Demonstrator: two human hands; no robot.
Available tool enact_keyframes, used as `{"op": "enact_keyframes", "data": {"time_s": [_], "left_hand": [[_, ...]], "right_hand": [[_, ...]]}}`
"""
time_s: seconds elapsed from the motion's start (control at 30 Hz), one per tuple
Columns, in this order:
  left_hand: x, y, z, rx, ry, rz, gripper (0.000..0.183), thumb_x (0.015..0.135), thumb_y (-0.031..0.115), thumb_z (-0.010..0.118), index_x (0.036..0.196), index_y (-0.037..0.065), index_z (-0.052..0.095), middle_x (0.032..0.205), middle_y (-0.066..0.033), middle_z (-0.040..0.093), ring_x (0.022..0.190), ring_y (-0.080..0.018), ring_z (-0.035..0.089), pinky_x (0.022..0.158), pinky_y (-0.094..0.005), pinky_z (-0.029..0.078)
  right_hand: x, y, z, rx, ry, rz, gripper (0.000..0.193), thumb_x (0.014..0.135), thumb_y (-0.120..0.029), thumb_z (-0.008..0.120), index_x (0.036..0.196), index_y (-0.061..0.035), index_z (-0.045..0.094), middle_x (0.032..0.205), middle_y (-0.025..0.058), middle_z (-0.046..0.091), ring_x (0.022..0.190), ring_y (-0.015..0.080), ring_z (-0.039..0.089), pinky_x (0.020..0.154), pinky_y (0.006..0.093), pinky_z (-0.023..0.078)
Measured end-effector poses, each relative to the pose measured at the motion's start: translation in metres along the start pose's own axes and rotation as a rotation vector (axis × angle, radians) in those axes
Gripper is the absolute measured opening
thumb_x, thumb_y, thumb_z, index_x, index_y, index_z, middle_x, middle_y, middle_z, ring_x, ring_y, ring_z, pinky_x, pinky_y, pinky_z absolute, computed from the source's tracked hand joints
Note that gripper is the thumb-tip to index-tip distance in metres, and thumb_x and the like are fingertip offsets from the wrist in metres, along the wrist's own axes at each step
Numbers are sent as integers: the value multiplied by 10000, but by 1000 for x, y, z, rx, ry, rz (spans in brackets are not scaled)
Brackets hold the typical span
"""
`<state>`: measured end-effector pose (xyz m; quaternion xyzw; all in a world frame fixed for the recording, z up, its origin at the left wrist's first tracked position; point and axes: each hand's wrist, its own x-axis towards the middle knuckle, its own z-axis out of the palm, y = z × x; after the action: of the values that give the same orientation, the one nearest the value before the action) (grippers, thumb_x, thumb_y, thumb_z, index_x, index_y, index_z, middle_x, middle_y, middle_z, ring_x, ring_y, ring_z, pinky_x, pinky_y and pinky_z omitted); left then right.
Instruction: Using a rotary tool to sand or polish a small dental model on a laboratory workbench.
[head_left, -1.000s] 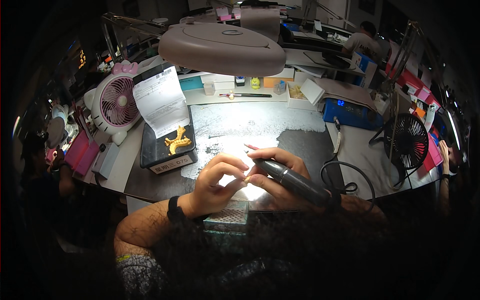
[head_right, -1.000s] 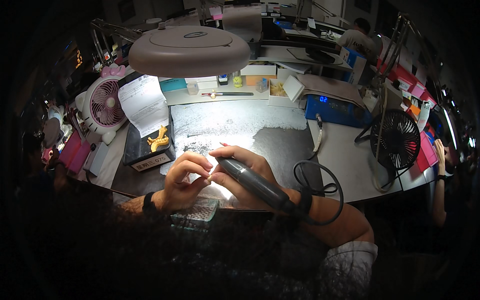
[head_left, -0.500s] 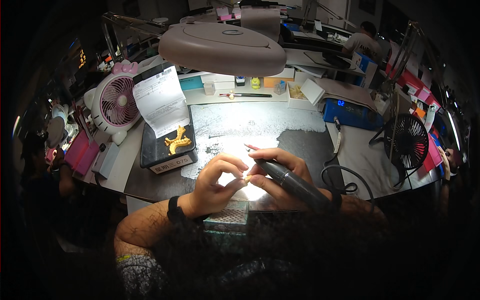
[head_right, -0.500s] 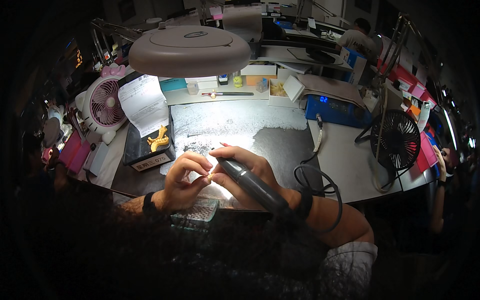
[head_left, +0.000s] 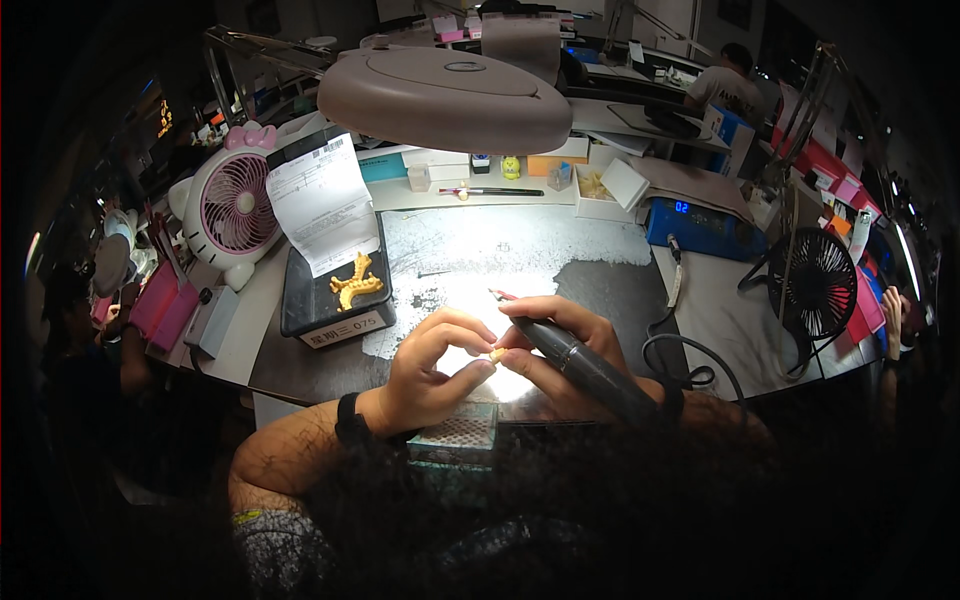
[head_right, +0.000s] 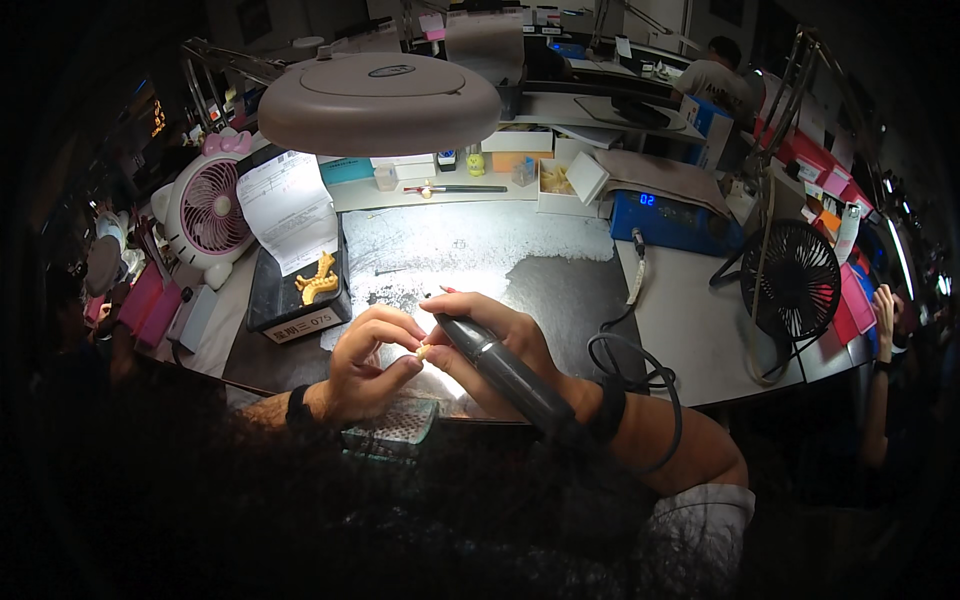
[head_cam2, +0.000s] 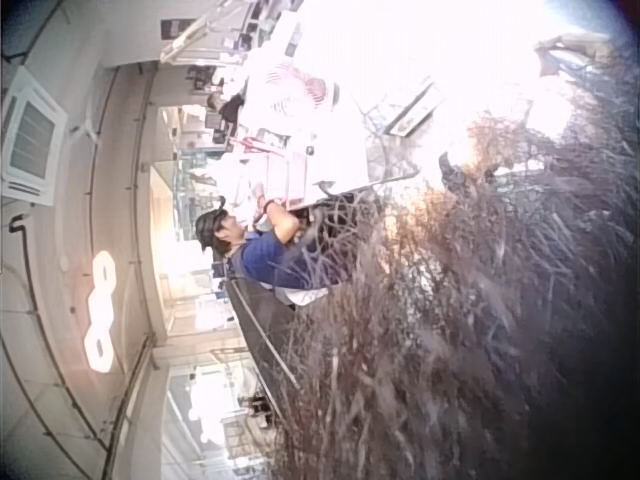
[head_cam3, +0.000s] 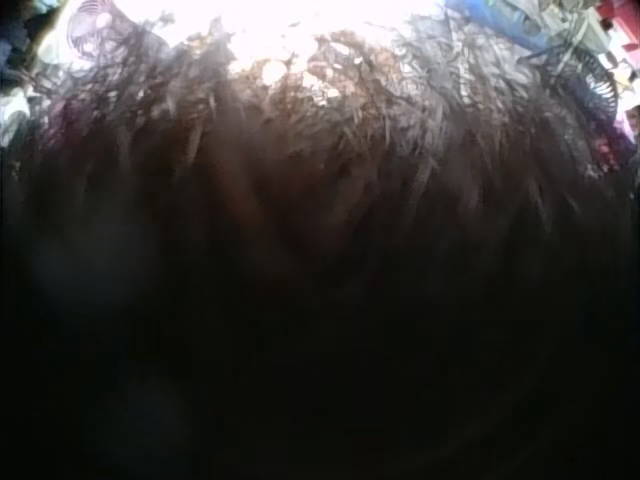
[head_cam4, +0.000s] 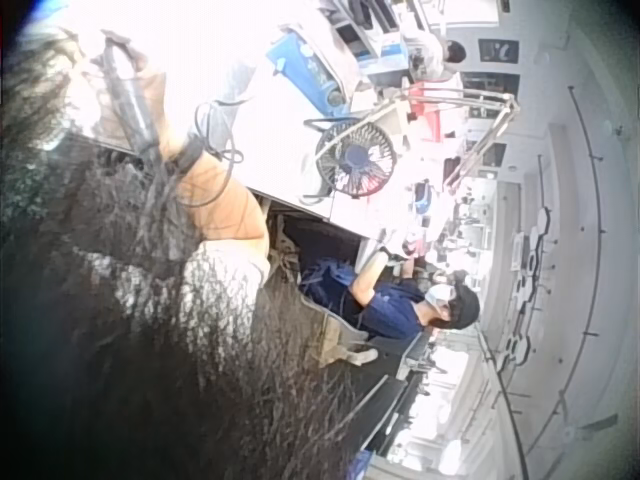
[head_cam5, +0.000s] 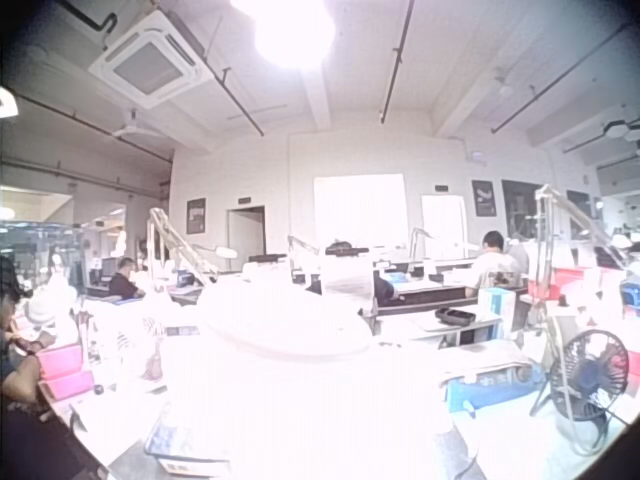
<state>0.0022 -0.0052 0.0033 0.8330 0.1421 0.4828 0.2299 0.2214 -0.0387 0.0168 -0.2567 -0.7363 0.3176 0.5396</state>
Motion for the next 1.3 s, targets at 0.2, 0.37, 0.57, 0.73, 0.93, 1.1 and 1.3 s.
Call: {"op": "enact_keyframes", "data": {"time_s": [0.2, 0.37, 0.57, 0.73, 0.93, 1.1, 1.3], "left_hand": [[-3, -4, -1, -20, -20, -9, 205, 845, -42, 747, 1018, 21, 656, 1067, -126, 668, 995, -226, 649, 887, -342, 508], [-2, -4, -1, -16, -27, 13, 225, 836, -49, 751, 1026, 24, 654, 1066, -125, 669, 991, -226, 651, 883, -344, 511], [0, -2, 0, 5, -5, 36, 282, 819, -67, 762, 1063, 34, 662, 1069, -120, 666, 988, -228, 652, 868, -345, 520], [2, 0, -1, 41, -22, 90, 295, 812, -82, 757, 1069, 37, 676, 1069, -122, 666, 982, -234, 653, 846, -345, 528], [0, -2, -1, 31, -20, 51, 269, 820, -92, 741, 1051, 31, 677, 1073, -120, 667, 982, -231, 653, 842, -340, 529], [-1, -2, -1, -1, -6, 26, 227, 844, -78, 732, 1038, 26, 673, 1078, -123, 668, 985, -227, 652, 850, -339, 528], [-3, -5, -1, -31, -11, 16, 222, 860, -75, 724, 1043, 26, 648, 1091, -121, 651, 1003, -219, 640, 870, -336, 520]], "right_hand": [[0, 3, 2, 9, 0, -5, 426, 860, 1, 776, 1253, -12, 611, 846, 76, 734, 812, 127, 718, 1129, 371, 451], [0, 1, 0, -2, 1, 12, 406, 861, -1, 772, 1236, -1, 619, 825, 75, 728, 786, 126, 713, 1128, 379, 453], [2, 2, 0, -7, -4, -3, 392, 869, -6, 765, 1233, 4, 620, 810, 63, 718, 768, 115, 700, 1132, 388, 450], [2, -3, 0, -31, -17, -9, 375, 879, -9, 757, 1229, 6, 621, 786, 47, 701, 754, 103, 685, 1136, 395, 446], [1, 5, 1, -4, -19, -5, 399, 874, -8, 759, 1245, 1, 612, 828, 56, 726, 783, 110, 703, 1142, 401, 438], [1, 3, 0, 26, -29, 5, 414, 868, 6, 751, 1257, -4, 607, 846, 57, 734, 807, 112, 708, 1152, 402, 426], [1, 3, 0, 17, -48, -12, 409, 868, 4, 750, 1254, -10, 613, 829, 44, 719, 792, 109, 698, 1156, 403, 422]]}}
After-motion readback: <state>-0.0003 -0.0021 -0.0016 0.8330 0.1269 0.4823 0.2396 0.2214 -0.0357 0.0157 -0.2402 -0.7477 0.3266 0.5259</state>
